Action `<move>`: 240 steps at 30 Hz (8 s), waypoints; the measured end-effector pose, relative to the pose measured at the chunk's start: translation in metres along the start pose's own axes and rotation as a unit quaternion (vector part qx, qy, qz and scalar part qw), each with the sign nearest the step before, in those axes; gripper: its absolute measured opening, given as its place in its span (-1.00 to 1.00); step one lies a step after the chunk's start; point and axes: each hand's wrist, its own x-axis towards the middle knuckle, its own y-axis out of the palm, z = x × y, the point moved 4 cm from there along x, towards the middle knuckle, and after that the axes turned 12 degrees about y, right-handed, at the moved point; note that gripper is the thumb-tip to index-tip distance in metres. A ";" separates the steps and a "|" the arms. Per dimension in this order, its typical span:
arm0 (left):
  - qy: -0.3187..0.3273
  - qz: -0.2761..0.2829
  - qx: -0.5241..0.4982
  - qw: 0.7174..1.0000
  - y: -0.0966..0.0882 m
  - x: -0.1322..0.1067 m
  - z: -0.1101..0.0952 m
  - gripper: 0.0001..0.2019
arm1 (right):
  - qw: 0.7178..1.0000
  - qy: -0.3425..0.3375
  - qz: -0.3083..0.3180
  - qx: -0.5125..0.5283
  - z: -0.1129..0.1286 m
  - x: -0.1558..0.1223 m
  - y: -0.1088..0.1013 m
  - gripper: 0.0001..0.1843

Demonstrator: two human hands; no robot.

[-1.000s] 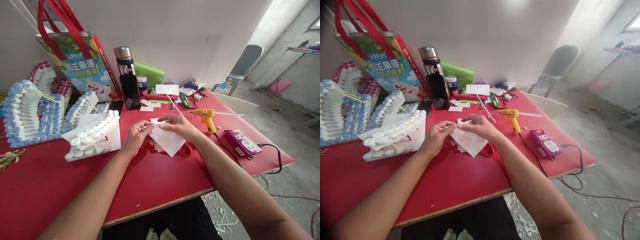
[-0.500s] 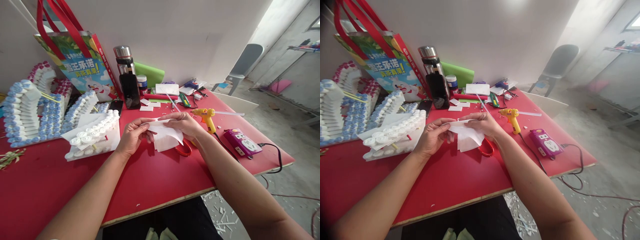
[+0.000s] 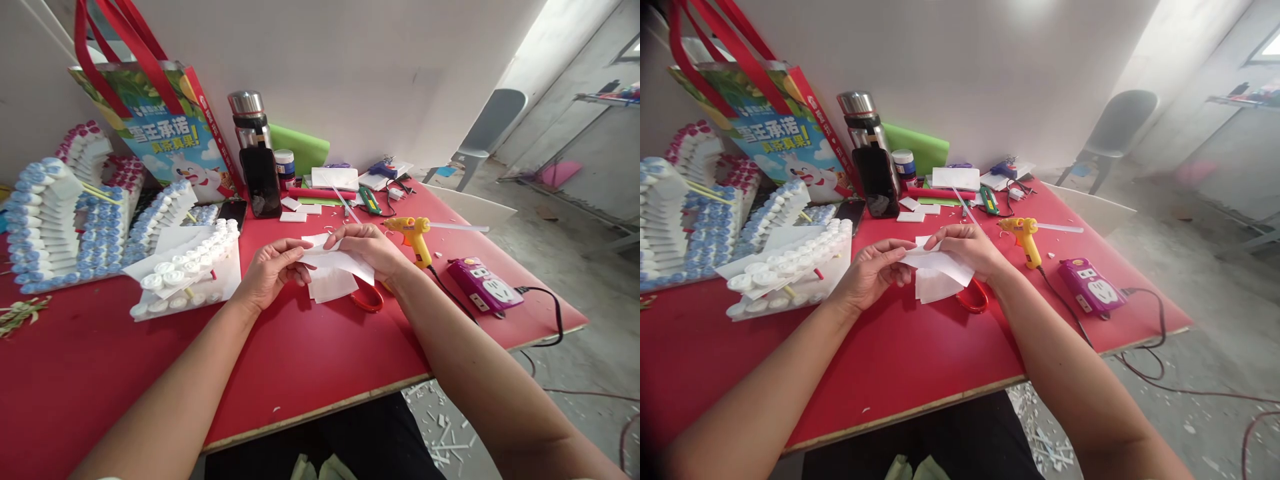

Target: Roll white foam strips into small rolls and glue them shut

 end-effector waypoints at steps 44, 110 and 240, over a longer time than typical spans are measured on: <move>0.016 -0.043 -0.021 0.999 -0.011 0.004 0.005 -0.77 | 0.969 -0.114 0.004 -0.219 0.007 0.000 -0.001 -0.76; -0.082 0.124 0.155 0.977 0.017 -0.008 0.005 -0.74 | 0.881 -0.130 -0.097 -0.444 -0.001 -0.008 0.024 -0.85; 0.175 -0.057 0.210 0.960 0.022 -0.012 -0.004 -0.80 | 0.999 -0.041 -0.009 -0.027 -0.008 -0.008 0.031 -0.64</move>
